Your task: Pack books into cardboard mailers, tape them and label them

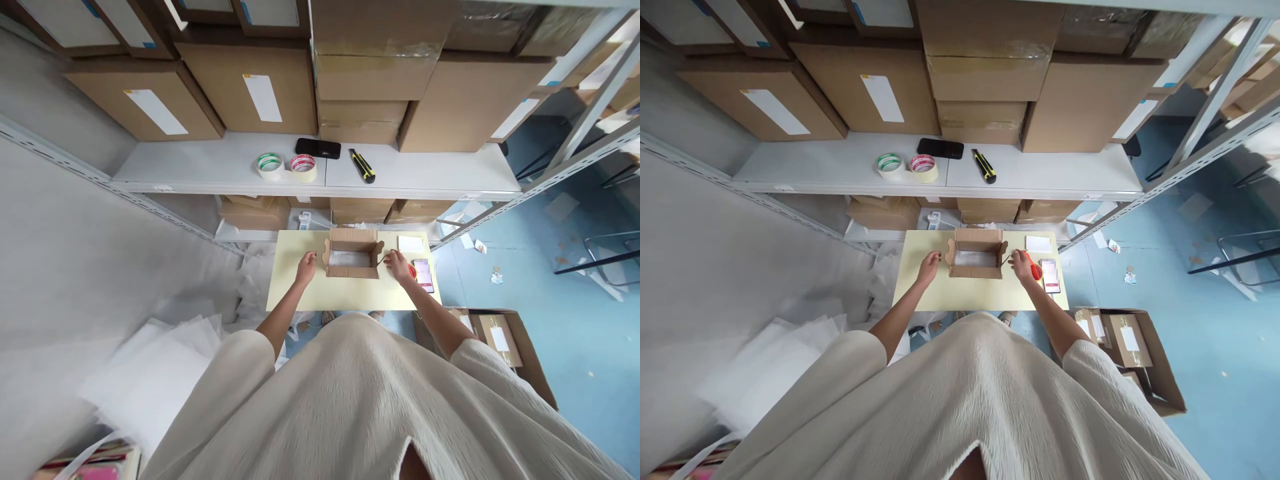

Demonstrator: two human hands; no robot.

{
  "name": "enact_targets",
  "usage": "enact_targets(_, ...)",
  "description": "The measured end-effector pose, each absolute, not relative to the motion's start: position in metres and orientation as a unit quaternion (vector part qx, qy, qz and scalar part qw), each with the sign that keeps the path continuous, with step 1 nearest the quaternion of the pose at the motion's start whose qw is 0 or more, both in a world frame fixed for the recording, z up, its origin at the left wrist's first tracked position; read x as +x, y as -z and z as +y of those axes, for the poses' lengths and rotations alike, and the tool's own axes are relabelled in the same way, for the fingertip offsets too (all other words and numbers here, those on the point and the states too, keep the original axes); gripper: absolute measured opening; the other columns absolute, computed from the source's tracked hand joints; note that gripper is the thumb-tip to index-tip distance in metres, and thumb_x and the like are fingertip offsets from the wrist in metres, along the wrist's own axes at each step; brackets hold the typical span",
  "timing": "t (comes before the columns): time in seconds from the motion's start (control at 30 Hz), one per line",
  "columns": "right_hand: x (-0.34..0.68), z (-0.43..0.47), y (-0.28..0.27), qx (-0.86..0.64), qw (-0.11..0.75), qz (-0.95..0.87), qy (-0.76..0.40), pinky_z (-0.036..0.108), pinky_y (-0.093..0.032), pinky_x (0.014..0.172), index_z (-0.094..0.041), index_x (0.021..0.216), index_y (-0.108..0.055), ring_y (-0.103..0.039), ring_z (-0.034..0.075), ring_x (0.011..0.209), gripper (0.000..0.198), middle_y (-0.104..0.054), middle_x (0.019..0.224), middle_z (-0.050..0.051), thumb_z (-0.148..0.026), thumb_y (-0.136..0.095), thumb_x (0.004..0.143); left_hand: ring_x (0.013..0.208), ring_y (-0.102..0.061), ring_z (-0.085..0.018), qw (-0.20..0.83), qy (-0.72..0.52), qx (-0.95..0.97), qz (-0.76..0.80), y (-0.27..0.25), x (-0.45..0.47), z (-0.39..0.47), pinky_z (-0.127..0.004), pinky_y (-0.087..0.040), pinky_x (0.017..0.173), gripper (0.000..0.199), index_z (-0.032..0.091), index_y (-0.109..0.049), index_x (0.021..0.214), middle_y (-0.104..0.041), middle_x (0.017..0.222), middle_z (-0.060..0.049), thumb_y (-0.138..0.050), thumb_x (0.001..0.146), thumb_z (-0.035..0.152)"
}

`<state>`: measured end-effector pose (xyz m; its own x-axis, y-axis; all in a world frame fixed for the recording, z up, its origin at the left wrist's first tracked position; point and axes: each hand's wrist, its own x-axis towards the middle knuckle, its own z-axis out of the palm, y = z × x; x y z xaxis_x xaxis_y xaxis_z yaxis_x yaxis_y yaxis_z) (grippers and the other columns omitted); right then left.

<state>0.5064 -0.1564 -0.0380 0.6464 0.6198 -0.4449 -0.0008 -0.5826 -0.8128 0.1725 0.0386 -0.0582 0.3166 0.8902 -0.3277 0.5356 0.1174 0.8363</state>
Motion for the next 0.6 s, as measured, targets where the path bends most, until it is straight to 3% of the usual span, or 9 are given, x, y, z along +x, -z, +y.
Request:
enact_targets(0.17, 0.501, -0.146, 0.03, -0.811, 0.382, -0.271, -0.351, 0.04, -0.063, 0.105, -0.019, 0.148, -0.07, -0.078, 0.029, 0.129, 0.052, -0.078, 0.147, 0.017, -0.036, -0.066, 0.099, 0.148, -0.069, -0.026, 0.512, -0.174, 0.669, 0.511, 0.06, 0.183, 0.037, -0.045, -0.05, 0.13, 0.053, 0.023, -0.068, 0.157, -0.071, 0.163, -0.013, -0.048, 0.109, 0.022)
enact_targets(0.37, 0.484, -0.137, 0.014, -0.811, 0.3, -0.405, -0.296, 0.035, -0.064, 0.099, -0.02, 0.136, -0.08, -0.081, 0.027, 0.114, 0.037, -0.078, 0.144, 0.017, -0.037, -0.064, 0.107, 0.164, -0.054, -0.025, 0.452, -0.113, 0.787, 0.404, 0.05, 0.201, 0.032, -0.042, -0.04, 0.139, 0.058, 0.02, -0.061, 0.167, -0.058, 0.176, -0.012, -0.044, 0.112, 0.026)
enact_targets(0.5, 0.478, -0.136, 0.01, -0.794, 0.249, -0.492, -0.256, 0.038, -0.063, 0.104, -0.024, 0.142, -0.079, -0.078, 0.027, 0.119, 0.04, -0.081, 0.138, 0.014, -0.031, -0.056, 0.11, 0.174, -0.038, -0.034, 0.376, -0.032, 0.854, 0.358, 0.042, 0.199, 0.024, -0.049, -0.034, 0.141, 0.065, 0.02, -0.054, 0.173, -0.041, 0.187, -0.016, -0.049, 0.115, 0.047)
enact_targets(0.6, 0.478, -0.139, 0.011, -0.781, 0.196, -0.553, -0.215, 0.046, -0.058, 0.114, -0.024, 0.153, -0.074, -0.072, 0.032, 0.132, 0.048, -0.08, 0.143, 0.014, -0.025, -0.053, 0.109, 0.177, -0.028, -0.042, 0.332, 0.044, 0.884, 0.328, 0.037, 0.193, 0.02, -0.055, -0.031, 0.14, 0.094, 0.025, -0.04, 0.182, -0.023, 0.194, -0.016, -0.066, 0.104, 0.071)
